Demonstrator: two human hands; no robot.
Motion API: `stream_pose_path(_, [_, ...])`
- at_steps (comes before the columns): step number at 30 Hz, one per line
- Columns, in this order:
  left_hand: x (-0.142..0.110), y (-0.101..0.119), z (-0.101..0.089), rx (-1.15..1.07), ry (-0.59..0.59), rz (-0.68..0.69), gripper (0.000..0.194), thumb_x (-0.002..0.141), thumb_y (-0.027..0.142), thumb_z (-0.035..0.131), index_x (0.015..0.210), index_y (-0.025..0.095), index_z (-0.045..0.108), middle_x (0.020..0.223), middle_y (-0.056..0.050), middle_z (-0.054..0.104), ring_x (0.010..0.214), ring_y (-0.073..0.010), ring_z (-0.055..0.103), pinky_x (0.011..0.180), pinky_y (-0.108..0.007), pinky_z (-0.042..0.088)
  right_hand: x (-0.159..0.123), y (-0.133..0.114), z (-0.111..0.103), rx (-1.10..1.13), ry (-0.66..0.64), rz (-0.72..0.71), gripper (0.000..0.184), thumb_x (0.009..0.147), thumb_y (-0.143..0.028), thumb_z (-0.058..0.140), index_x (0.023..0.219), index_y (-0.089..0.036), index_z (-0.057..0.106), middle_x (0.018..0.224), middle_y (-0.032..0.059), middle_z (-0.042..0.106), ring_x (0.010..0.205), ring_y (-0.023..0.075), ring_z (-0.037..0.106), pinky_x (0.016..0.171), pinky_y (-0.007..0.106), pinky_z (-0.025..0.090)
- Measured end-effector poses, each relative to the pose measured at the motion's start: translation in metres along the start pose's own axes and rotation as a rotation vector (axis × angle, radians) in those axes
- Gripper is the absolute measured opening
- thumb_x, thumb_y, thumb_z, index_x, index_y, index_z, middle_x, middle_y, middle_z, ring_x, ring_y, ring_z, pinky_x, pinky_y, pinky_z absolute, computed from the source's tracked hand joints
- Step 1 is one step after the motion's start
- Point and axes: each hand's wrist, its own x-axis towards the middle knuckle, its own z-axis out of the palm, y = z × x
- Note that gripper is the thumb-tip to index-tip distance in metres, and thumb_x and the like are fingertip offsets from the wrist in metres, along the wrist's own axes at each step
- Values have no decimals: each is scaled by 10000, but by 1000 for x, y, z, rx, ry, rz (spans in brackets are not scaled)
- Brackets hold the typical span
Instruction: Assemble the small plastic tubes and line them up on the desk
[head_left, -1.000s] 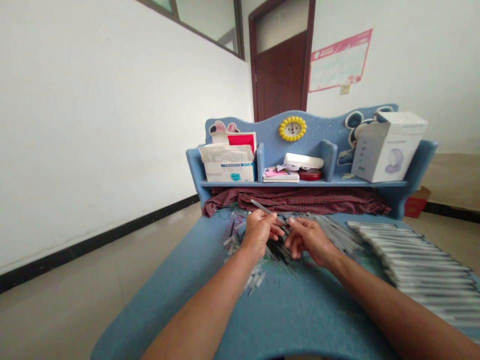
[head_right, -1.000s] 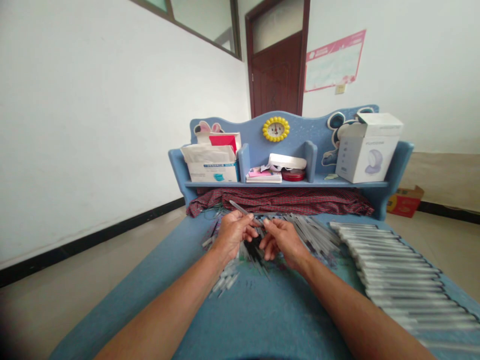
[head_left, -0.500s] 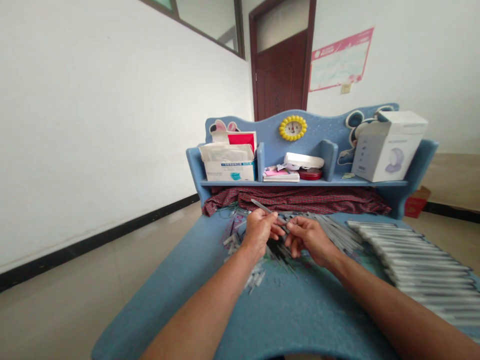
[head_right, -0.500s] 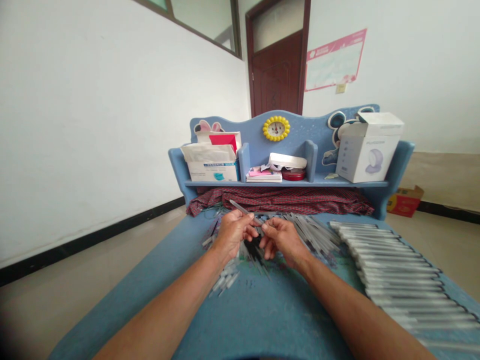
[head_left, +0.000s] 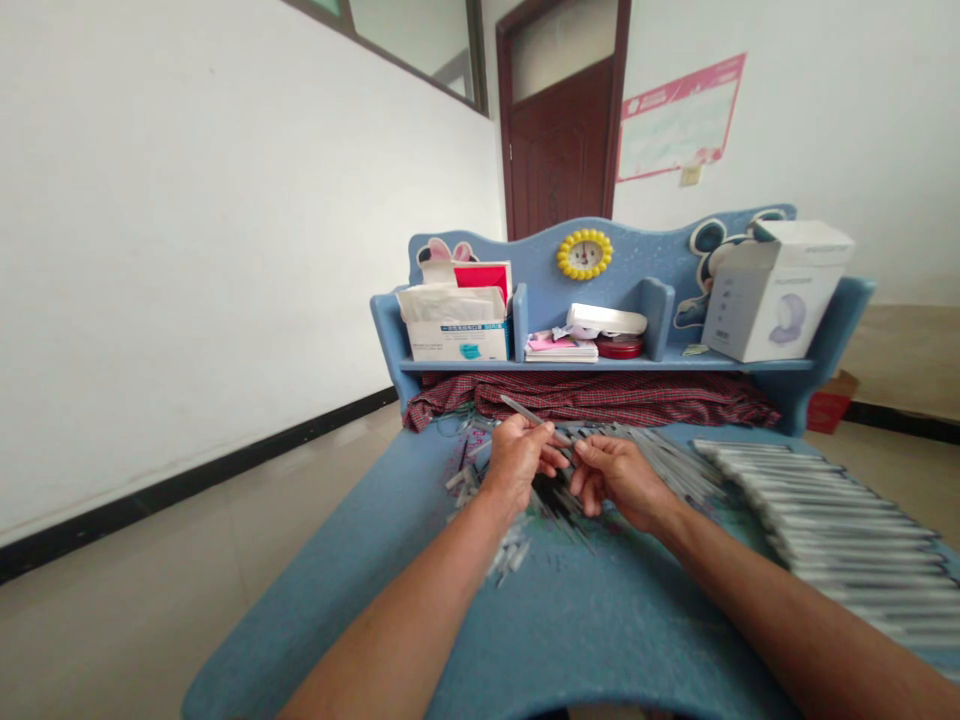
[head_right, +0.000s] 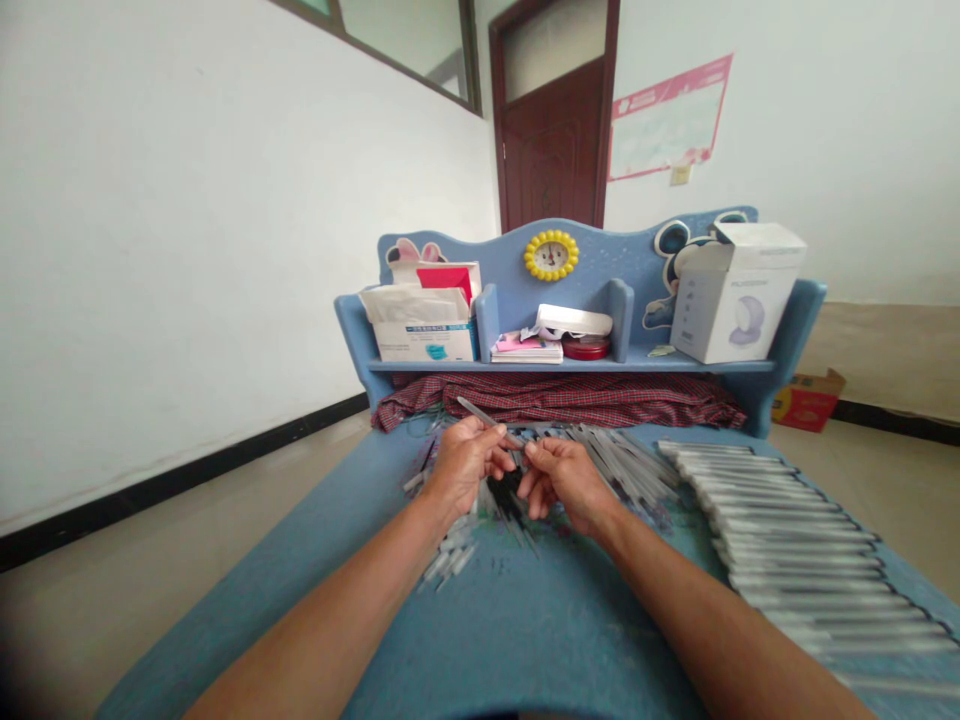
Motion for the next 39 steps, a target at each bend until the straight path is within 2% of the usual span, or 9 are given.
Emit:
stream_pose_path(6, [0, 1, -3, -34, -76, 20, 142, 719, 238, 588, 787, 137, 515, 702, -53, 670, 411, -98, 570, 343, -168, 373, 0, -3, -2, 85, -78, 70, 301, 814, -459, 505, 745, -167, 486, 530, 32, 650, 310, 123, 521, 317, 209, 373])
stream_pose_path(11, [2, -2, -6, -76, -152, 28, 185, 709, 266, 605, 812, 143, 513, 743, -59, 676, 437, -100, 583, 359, -169, 384, 0, -5, -4, 102, -96, 74, 311, 825, -466, 479, 745, -165, 488, 532, 38, 654, 313, 128, 526, 312, 203, 352])
stream_pose_path(20, [2, -4, -5, -86, -140, 35, 214, 696, 276, 622, 820, 147, 506, 724, -41, 665, 437, -96, 579, 366, -168, 380, 0, -4, -4, 10, -5, 9, 333, 755, -481, 583, 728, -170, 469, 543, 13, 649, 310, 104, 521, 316, 183, 337])
stream_pose_path(31, [3, -1, -7, -184, -256, 36, 239, 697, 277, 637, 831, 163, 476, 677, -15, 648, 448, -96, 585, 389, -163, 380, -2, -10, -5, 98, -73, 31, 327, 779, -486, 537, 709, -169, 500, 515, 23, 644, 304, 119, 511, 325, 206, 336])
stream_pose_path(39, [4, 1, -8, -228, -273, 13, 256, 668, 216, 659, 842, 161, 479, 670, -12, 645, 459, -103, 592, 391, -160, 395, -2, -11, -6, 116, -56, 50, 321, 803, -472, 499, 680, -175, 501, 485, 19, 637, 283, 125, 491, 304, 213, 326])
